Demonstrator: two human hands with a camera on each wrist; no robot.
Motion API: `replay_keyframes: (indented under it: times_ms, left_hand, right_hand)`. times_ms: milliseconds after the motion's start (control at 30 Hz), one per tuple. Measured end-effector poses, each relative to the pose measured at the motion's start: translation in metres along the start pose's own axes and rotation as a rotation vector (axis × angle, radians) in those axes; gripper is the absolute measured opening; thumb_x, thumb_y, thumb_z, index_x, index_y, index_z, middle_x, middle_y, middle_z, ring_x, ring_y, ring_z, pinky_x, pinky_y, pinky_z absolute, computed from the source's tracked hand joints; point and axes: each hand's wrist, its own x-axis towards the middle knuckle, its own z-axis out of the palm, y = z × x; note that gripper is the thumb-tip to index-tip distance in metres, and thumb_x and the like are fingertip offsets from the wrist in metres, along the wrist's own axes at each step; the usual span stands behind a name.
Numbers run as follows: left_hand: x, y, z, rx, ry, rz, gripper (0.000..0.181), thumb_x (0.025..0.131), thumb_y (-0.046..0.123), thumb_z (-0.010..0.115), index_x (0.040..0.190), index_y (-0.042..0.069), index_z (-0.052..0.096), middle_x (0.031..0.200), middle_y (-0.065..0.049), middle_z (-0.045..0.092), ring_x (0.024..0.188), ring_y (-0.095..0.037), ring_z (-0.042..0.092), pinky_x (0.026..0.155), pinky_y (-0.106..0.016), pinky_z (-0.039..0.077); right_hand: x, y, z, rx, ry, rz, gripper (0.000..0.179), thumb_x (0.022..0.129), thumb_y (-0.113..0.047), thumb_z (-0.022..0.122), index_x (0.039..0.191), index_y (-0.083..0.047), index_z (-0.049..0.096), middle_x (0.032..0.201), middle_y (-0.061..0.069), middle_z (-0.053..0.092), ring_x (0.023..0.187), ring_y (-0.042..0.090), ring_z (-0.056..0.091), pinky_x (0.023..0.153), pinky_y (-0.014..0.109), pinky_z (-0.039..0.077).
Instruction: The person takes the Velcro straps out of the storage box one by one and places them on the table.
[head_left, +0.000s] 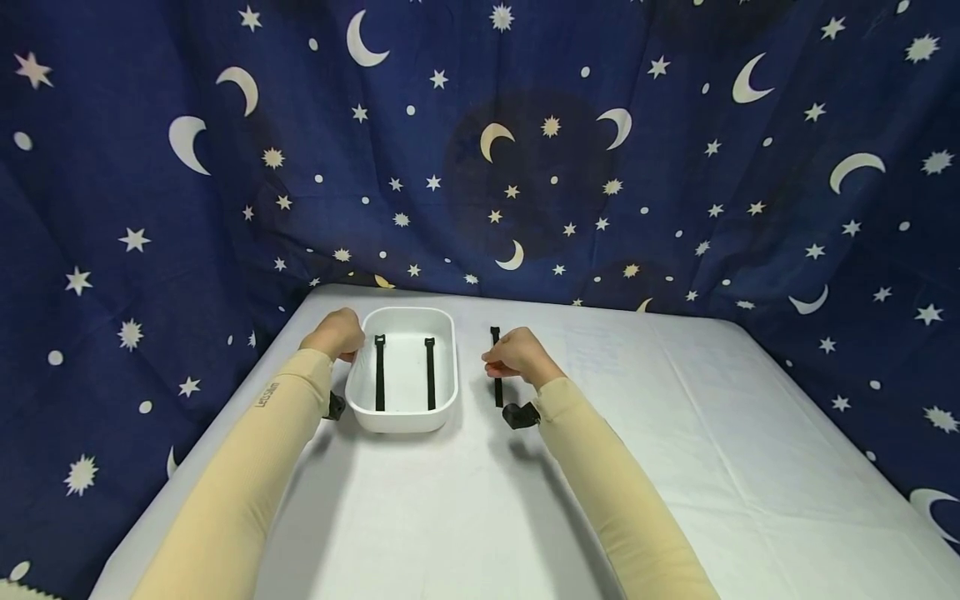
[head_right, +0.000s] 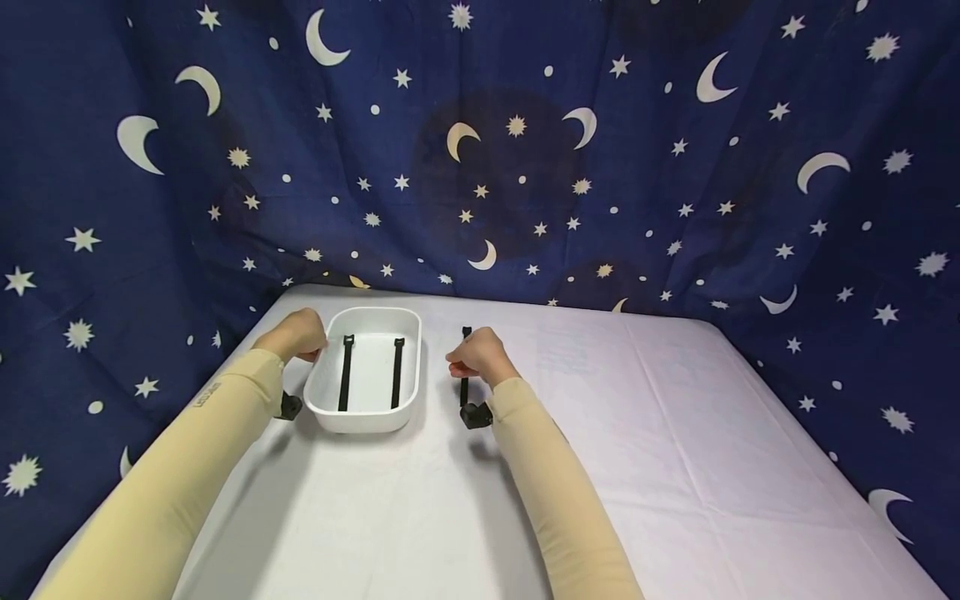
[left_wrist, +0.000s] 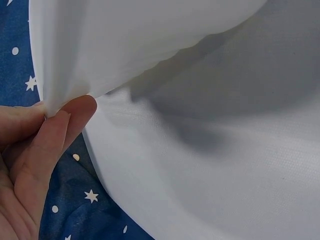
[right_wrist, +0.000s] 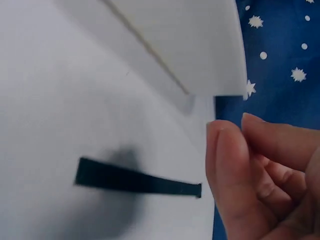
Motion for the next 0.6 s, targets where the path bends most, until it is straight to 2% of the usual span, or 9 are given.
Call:
replay_keyframes:
  times_ms: [200,433,600]
  left_hand:
    - [0.001,0.000,-0.002,0.003,0.004,0.017,0.027,0.093,-0.003,0.048,0.115,-0.013,0.059,0.090,-0.015,0.061,0.059,-0.012,0.060,0.057,-0.021,0.052]
    - [0.000,0.000,-0.004,0.014,0.002,0.028,0.030,0.093,-0.003,0.047,0.118,-0.015,0.058,0.088,-0.013,0.061,0.057,-0.011,0.058,0.052,-0.019,0.048]
    - [0.001,0.000,-0.003,0.015,0.000,0.024,0.029,0.093,-0.002,0.047,0.117,-0.014,0.059,0.087,-0.013,0.061,0.056,-0.010,0.058,0.052,-0.019,0.048]
  right_hand:
    - [-0.003,-0.015,0.010,0.009,0.004,-0.051,0.011,0.089,0.001,0.071,0.096,0.006,0.066,0.073,0.008,0.068,0.057,0.010,0.066,0.061,0.020,0.058]
    - [-0.004,-0.026,0.027,0.013,-0.018,-0.104,0.005,0.089,0.003,0.070,0.088,0.004,0.066,0.076,0.009,0.067,0.059,0.010,0.066,0.063,0.022,0.059]
    - [-0.004,-0.030,0.036,0.008,-0.026,-0.123,0.008,0.087,0.006,0.071,0.083,0.003,0.065,0.075,0.009,0.068,0.058,0.011,0.066,0.061,0.023,0.059]
